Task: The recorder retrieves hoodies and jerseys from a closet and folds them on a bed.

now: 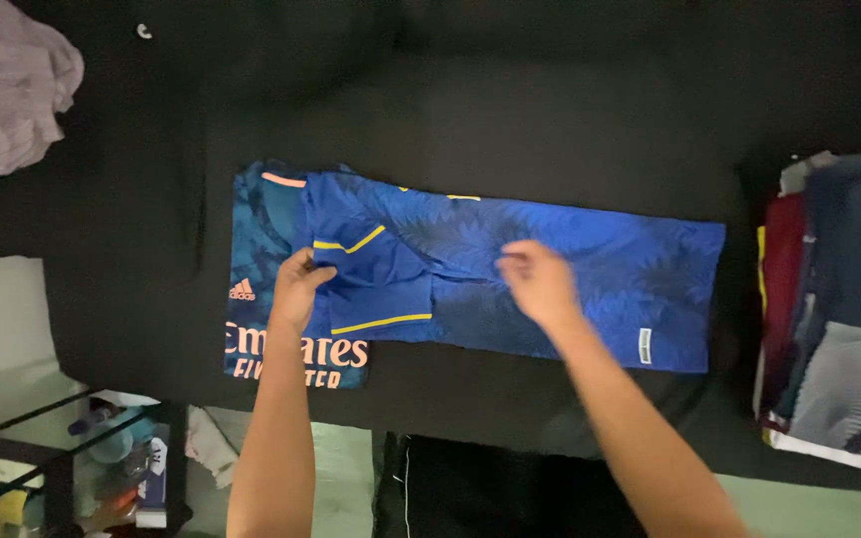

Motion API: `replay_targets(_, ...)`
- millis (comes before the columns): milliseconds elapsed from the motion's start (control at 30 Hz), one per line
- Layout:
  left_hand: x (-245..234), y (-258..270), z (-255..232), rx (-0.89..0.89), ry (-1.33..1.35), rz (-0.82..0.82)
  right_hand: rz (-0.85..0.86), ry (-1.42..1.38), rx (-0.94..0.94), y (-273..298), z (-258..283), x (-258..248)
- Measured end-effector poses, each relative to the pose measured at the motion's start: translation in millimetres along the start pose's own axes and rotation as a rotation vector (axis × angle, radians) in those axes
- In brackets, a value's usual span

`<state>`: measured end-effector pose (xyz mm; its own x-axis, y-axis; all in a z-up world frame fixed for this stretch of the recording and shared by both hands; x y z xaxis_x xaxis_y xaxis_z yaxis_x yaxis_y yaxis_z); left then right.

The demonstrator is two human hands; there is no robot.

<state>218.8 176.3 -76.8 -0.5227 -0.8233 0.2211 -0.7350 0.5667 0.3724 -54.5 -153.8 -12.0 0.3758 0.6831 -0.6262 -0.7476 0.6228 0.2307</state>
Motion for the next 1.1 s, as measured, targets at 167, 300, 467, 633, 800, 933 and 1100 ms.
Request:
replay_targets(167,17,6,-24,-0.005,0.071,0.035,0.155,-0.002,-0.087,-52,67,126)
replay_targets(300,24,-1,-26,-0.019,0.115,0.163,0.318,-0.042,0.046,-81,42,194)
replay_targets(467,30,-30,-34,0.007,0.053,0.063,0.12,-0.113,0.053,-92,28,167)
replay_targets(633,14,-62,-4,0.145,-0.158,-0.16,-0.052,-0.147,0.125,-82,10,125)
replay_targets(800,54,-33,-48,0.364,-0.734,-0.29,-0.199,-0.133,0.139,-45,-47,61)
replay_targets(933,95,-3,-60,0.448,-0.895,-0.382,-0.496,0.214,-0.05,12,-78,-62)
replay_targets(1100,179,25,-37,0.659,-1.166,-0.224,-0.714,0.649,0.204,77,-222,-161)
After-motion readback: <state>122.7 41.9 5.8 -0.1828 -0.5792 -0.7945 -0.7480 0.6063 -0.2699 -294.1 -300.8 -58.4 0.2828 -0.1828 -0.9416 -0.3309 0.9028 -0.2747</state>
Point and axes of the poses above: each hand's wrist, its own y-axis away from the middle knuckle, its own x-axis out of the palm, z = x × y, the point moved 7 cm from there along -y, towards the middle knuckle, and after that the axes turned 9 degrees about y, right-handed, at the moved point
